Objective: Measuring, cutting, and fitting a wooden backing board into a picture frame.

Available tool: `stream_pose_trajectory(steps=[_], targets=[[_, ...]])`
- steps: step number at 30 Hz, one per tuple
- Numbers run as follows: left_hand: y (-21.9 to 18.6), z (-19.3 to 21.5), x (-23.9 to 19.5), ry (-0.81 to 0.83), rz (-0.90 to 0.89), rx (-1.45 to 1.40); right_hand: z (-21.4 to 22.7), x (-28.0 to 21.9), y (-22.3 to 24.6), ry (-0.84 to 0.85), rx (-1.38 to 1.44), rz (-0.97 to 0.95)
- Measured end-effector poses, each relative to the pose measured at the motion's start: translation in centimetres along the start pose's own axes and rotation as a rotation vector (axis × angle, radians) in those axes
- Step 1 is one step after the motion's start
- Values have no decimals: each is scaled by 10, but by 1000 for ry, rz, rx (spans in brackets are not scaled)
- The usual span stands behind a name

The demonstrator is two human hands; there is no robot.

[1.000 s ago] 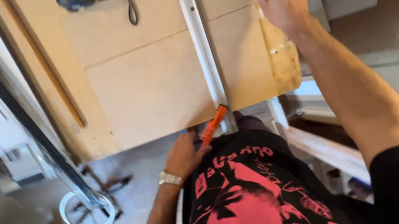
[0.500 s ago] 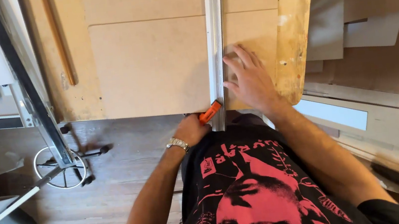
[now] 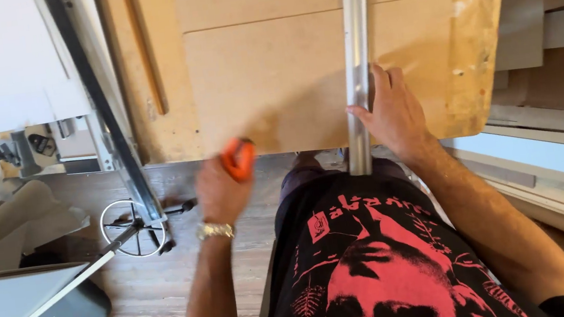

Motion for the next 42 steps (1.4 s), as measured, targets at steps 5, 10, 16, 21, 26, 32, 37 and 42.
stream_pose_trajectory(steps=[5, 10, 16, 21, 26, 32, 37, 42], targets=[[99, 1, 80, -176, 2, 28, -6, -7, 40, 17, 73, -13], [71, 6, 86, -261, -238, -66, -38, 0, 73, -89, -14, 76], [60, -54, 98, -15, -268, -218, -56, 28, 33, -74, 124, 300], [45, -23, 94, 84, -181, -369, 31, -26, -72, -276, 186, -511], [44, -21, 91, -18, -176, -610, 18, -20, -146, -319, 446, -419], [30, -36, 79, -78, -122, -416, 12, -7, -194, -300, 425, -424], [3, -46, 66, -29, -47, -291, 19, -1, -210, -257, 370, -397], [-25, -53, 53, 40, 21, -192, 34, -12, -216, -236, 520, -372]])
Point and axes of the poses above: each hand's wrist, its own x-axis towards the middle knuckle, its own z-axis out of the back of the hand, y = z × x, the point moved 5 cm from there along x, towards the middle knuckle, and after that the axes turned 13 degrees about y, right-handed, at the moved point
